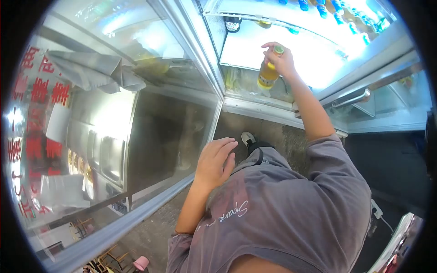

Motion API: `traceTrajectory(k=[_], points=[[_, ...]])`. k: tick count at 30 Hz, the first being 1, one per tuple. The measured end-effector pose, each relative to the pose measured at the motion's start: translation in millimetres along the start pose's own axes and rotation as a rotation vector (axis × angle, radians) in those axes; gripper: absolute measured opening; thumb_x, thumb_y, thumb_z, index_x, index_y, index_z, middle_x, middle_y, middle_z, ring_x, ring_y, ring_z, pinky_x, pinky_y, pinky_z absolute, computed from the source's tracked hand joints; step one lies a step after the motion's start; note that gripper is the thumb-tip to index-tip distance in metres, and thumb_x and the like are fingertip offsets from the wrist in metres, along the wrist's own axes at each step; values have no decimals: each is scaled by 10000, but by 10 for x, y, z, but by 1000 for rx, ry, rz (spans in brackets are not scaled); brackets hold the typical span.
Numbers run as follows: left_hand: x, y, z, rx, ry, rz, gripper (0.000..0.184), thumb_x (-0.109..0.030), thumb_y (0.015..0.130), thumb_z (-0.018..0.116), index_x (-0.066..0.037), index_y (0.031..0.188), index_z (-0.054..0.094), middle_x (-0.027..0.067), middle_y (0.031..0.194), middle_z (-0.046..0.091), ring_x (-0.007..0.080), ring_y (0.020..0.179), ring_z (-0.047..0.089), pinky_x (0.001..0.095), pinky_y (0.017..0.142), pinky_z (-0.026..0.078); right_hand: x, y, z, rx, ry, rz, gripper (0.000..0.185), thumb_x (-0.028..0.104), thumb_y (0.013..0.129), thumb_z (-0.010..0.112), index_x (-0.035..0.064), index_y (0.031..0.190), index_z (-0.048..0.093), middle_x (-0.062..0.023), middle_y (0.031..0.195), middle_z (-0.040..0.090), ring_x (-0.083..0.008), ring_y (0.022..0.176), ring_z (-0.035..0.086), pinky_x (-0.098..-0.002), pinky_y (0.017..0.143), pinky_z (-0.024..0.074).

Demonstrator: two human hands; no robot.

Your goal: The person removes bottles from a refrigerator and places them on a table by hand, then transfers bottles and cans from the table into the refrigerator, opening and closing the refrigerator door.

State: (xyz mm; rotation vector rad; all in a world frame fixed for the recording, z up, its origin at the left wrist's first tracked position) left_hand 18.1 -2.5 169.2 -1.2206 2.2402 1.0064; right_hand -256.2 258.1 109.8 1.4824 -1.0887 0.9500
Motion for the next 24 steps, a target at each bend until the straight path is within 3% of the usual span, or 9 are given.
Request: traceTrajectory(k=[8, 14, 20, 24], points=[[366, 554, 158, 125, -50, -134, 353, -8, 824, 677, -46, 1175, 657, 147, 1213, 669, 352, 1066, 650, 407, 906, 511, -649, 963, -261, -153, -191, -72, 161, 109, 870, 690, 51, 1012, 734, -17, 690, 673, -122, 673, 645, -306, 698, 516], [586, 740, 200, 117, -54, -149, 343, 1, 822, 667, -41, 1162, 660, 149, 1210, 669, 352, 1076, 652, 412, 916, 512, -993, 1206, -321, -229, -171, 120, 91, 118, 853, 727, 36, 893, 722, -26, 717, 688, -137, 720, 663, -308, 718, 528], [702, 865, 217, 149, -92, -150, 339, 7, 829, 658, -35, 1165, 656, 157, 1211, 667, 358, 1082, 650, 409, 927, 512, -1164, 1278, -334, -218, -162, 76, 174, 148, 853, 709, 21, 735, 692, -27, 669, 688, -155, 702, 651, -328, 707, 524], [718, 941, 196, 149, -139, -161, 335, 14, 833, 652, -28, 1165, 648, 167, 1208, 665, 365, 1088, 648, 407, 928, 515, -1242, 1308, -373, -194, -144, 88, 161, 175, 860, 712, 22, 809, 720, -38, 781, 724, -159, 821, 668, -342, 783, 535]])
Point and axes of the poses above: each hand's wrist, its own y-axis towards the middle knuckle, its own z-axis out of the palm, x = y × z, the point moved 6 cm from there along y, towards the middle knuckle
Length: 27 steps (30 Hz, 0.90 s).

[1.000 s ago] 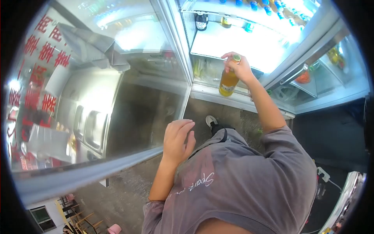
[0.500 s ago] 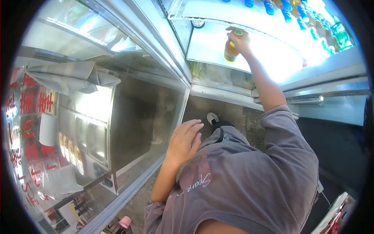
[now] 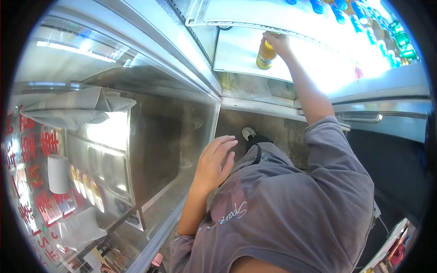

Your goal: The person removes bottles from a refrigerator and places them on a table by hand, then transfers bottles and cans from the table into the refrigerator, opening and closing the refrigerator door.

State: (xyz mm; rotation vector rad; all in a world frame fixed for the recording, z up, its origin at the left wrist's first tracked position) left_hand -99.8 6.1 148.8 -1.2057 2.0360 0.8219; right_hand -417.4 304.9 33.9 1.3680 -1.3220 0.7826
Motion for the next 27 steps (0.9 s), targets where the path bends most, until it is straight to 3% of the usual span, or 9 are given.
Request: traceTrajectory(k=[2, 6, 7, 10, 11, 15, 21, 24, 27], points=[[-23, 57, -2, -11, -1, 12, 329, 17, 836, 648, -25, 1163, 645, 172, 1208, 664, 368, 1092, 647, 405, 930, 516, -81, 29, -4, 53, -16, 14, 175, 183, 863, 735, 12, 900, 732, -49, 866, 740, -165, 927, 682, -345, 863, 538], [-83, 162, 34, -22, -21, 59, 342, 15, 840, 642, -25, 1179, 636, 182, 1241, 651, 373, 1126, 636, 405, 959, 504, 123, -158, -133, 55, -310, 193, 573, 361, 801, 804, 31, 1244, 648, -150, 1163, 699, -250, 1071, 659, -346, 930, 535], [-97, 181, 54, -17, -26, 67, 349, 13, 840, 642, -25, 1187, 633, 184, 1261, 645, 373, 1146, 628, 407, 976, 496, -33, -160, -170, -2, -363, 117, 772, 431, 784, 806, 36, 1385, 525, -198, 1316, 591, -302, 1107, 640, -384, 934, 534], [-139, 304, 100, -24, 2, 119, 401, 1, 843, 642, -25, 1241, 604, 189, 1340, 608, 367, 1222, 588, 414, 1035, 460, -306, -528, -383, -251, -248, -136, 799, 420, 814, 777, 4, 1419, 464, -214, 1382, 494, -323, 1112, 633, -457, 912, 538], [-149, 355, 117, -29, 18, 135, 423, -4, 844, 642, -24, 1264, 591, 191, 1370, 593, 364, 1250, 573, 416, 1057, 446, -629, -637, -369, -206, -130, -49, 797, 298, 864, 727, -23, 1479, 335, -221, 1416, 415, -334, 1079, 647, -463, 866, 556], [-218, 725, 83, -100, 146, 263, 545, -13, 861, 629, -10, 1392, 504, 187, 1469, 519, 347, 1320, 520, 416, 1095, 415, -817, -1314, -35, -77, 260, 489, 776, 31, 897, 594, -8, 1544, 167, -241, 1474, 360, -328, 1113, 662, -405, 901, 590], [-377, 1211, -10, -160, 186, 349, 642, -48, 886, 617, -4, 1492, 409, 166, 1517, 480, 313, 1350, 494, 423, 1077, 431, -1026, -1244, 347, -269, 802, 485, 841, -42, 842, 605, 18, 1552, 158, -238, 1434, 443, -296, 1138, 644, -367, 939, 594], [-441, 1254, 46, -142, 172, 319, 642, -49, 885, 615, -4, 1491, 411, 163, 1525, 473, 307, 1347, 498, 422, 1074, 434, -1102, -1172, 460, -244, 830, 540, 860, -69, 849, 565, 5, 1556, 81, -245, 1488, 340, -381, 1240, 585, -432, 1010, 563], [-411, 1181, 175, -89, 189, 284, 658, -48, 872, 621, -8, 1494, 408, 161, 1529, 467, 312, 1349, 494, 424, 1079, 429, -1189, -1121, 505, -310, 856, 528, 820, -118, 815, 535, -1, 1524, 141, -249, 1462, 363, -382, 1228, 591, -435, 1033, 551]])
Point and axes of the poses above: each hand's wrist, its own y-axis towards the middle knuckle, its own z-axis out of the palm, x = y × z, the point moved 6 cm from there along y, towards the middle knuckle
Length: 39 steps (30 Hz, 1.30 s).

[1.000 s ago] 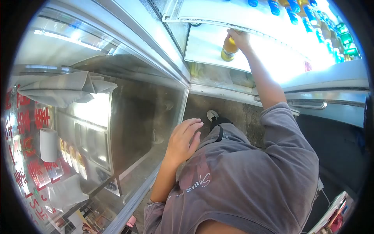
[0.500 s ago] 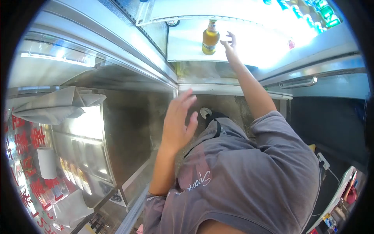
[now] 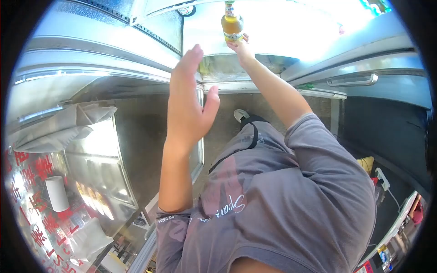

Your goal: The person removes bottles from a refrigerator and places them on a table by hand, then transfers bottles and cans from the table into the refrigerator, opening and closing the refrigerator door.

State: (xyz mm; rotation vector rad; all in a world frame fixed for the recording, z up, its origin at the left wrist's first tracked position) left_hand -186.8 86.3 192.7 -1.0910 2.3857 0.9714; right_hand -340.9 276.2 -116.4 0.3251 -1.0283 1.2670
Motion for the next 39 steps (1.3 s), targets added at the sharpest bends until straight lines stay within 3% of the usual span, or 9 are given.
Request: traceTrajectory(k=[9, 13, 17, 23, 26, 29, 39], points=[[18, -270, 166, 84, -42, -103, 675, -29, 849, 631, 9, 1482, 398, 211, 1519, 455, 361, 1392, 449, 447, 1162, 343, -1, 633, 127, 55, 8, -109, 776, -137, 808, 430, 42, 1500, 128, -263, 1399, 419, -388, 1119, 660, -473, 1014, 562], [66, -439, 228, 95, -86, -151, 662, -20, 845, 634, 9, 1466, 404, 232, 1511, 453, 384, 1391, 446, 451, 1172, 329, -12, 804, 108, -20, 55, -80, 825, -145, 821, 412, 102, 1540, 89, -277, 1423, 392, -399, 1117, 659, -481, 1001, 569], [139, -634, 240, 120, -93, -220, 660, -14, 842, 633, 4, 1461, 407, 229, 1510, 454, 394, 1386, 449, 454, 1168, 331, -239, 839, 7, -96, 126, -9, 880, -157, 824, 404, 147, 1558, 26, -234, 1442, 384, -404, 1214, 592, -478, 1021, 563], [211, -807, 239, 130, -96, -261, 659, 0, 830, 630, -1, 1453, 414, 231, 1508, 457, 404, 1379, 452, 465, 1162, 336, -312, 1043, 119, -120, 73, -37, 734, -133, 848, 413, 110, 1496, 166, -203, 1428, 398, -332, 1231, 561, -426, 1029, 545], [227, -828, 228, 124, -96, -254, 662, 2, 825, 631, -2, 1451, 416, 233, 1506, 458, 407, 1378, 451, 469, 1160, 338, -886, 2004, -387, -39, 108, -64, 675, -113, 867, 432, 103, 1460, 192, -192, 1412, 397, -262, 1166, 587, -369, 1047, 528], [244, -851, 232, 121, -93, -260, 663, 3, 820, 633, -3, 1448, 420, 232, 1503, 461, 410, 1375, 455, 470, 1158, 339, -859, 2133, -268, -109, 173, -54, 595, -20, 912, 537, 82, 1449, 302, -156, 1267, 512, -204, 1010, 629, -317, 943, 546], [294, -979, 279, 145, -94, -340, 655, 10, 817, 640, -1, 1438, 432, 230, 1498, 467, 408, 1375, 459, 473, 1155, 345, -863, 2816, -45, 39, 146, -169, 273, 175, 1021, 529, 111, 1286, 513, -106, 1125, 615, -222, 960, 612, -363, 851, 540]])
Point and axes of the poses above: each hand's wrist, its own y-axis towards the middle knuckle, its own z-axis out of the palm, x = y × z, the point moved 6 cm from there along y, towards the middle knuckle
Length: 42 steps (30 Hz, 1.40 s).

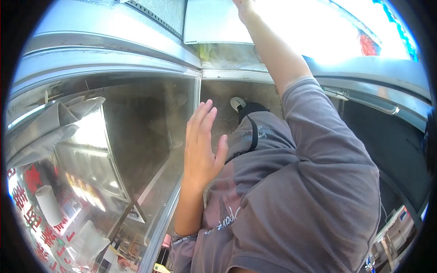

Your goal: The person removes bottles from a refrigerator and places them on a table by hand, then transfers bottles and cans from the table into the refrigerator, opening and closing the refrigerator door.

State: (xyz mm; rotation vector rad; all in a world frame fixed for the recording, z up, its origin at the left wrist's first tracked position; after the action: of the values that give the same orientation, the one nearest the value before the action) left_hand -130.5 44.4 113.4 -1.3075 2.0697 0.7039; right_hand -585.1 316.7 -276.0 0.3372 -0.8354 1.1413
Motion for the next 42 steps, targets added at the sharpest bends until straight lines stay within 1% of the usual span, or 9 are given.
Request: traceTrajectory(k=[2, 5, 11, 20, 26, 29, 38, 41, 42], points=[[32, -15, 25, 6, -3, -11, 657, 13, 814, 641, 0, 1437, 432, 230, 1498, 468, 408, 1376, 457, 473, 1154, 345, -26, 146, -23, 62, -108, -60, 250, 186, 1036, 508, 108, 1272, 530, -104, 1115, 616, -226, 959, 605, -376, 837, 541], [64, -32, 69, 16, -17, -33, 660, 19, 808, 643, 2, 1434, 434, 230, 1497, 468, 408, 1377, 456, 475, 1154, 344, 170, 102, 116, 31, 12, -28, 255, 161, 1034, 474, 93, 1274, 527, -130, 1169, 613, -260, 1023, 609, -388, 895, 538], [96, -45, 126, 26, -36, -46, 663, 26, 800, 646, 6, 1430, 438, 232, 1496, 469, 408, 1379, 455, 480, 1156, 338, 307, 163, 130, 24, -9, 46, 313, 64, 995, 435, -23, 1286, 514, -206, 1205, 622, -328, 1153, 609, -440, 1046, 519], [113, -9, 170, 38, -37, -55, 642, 29, 798, 660, 14, 1409, 467, 240, 1476, 486, 436, 1366, 468, 502, 1130, 372, 421, 196, 105, 145, -13, 98, 329, -21, 933, 442, -150, 1211, 564, -256, 1294, 598, -358, 1240, 579, -436, 1111, 483], [161, 17, 216, 65, -45, -58, 669, 34, 793, 647, 9, 1427, 438, 243, 1496, 467, 416, 1382, 453, 480, 1152, 345, 693, -85, 424, 88, -79, -4, 471, 256, 1083, 411, -29, 1458, 389, -203, 1458, 490, -325, 1327, 521, -471, 1120, 474], [154, 18, 222, 71, -47, -69, 672, 39, 788, 649, 9, 1426, 439, 244, 1497, 465, 418, 1382, 452, 479, 1153, 346, 577, 69, 331, 95, -66, 4, 531, 361, 1101, 385, 38, 1515, 309, -174, 1521, 429, -310, 1352, 499, -484, 1128, 462], [179, -7, 213, 73, -51, -83, 685, 41, 788, 653, 5, 1435, 433, 240, 1497, 467, 417, 1388, 447, 481, 1152, 346, 431, 338, 165, 203, -59, -20, 539, 362, 1093, 428, 17, 1500, 350, -178, 1507, 455, -307, 1346, 500, -464, 1136, 448], [190, -14, 210, 67, -49, -82, 682, 43, 790, 654, 4, 1435, 435, 239, 1495, 469, 417, 1387, 449, 481, 1150, 350, 441, 306, 156, 529, -790, -463, 518, 351, 1092, 434, 14, 1482, 387, -170, 1504, 463, -300, 1350, 488, -452, 1138, 444], [193, -22, 210, 66, -51, -86, 681, 43, 791, 655, 3, 1434, 437, 239, 1494, 469, 417, 1386, 450, 480, 1149, 351, 412, 349, 123, 444, -546, -329, 513, 348, 1087, 444, 11, 1472, 405, -170, 1495, 473, -299, 1356, 480, -448, 1141, 439]])
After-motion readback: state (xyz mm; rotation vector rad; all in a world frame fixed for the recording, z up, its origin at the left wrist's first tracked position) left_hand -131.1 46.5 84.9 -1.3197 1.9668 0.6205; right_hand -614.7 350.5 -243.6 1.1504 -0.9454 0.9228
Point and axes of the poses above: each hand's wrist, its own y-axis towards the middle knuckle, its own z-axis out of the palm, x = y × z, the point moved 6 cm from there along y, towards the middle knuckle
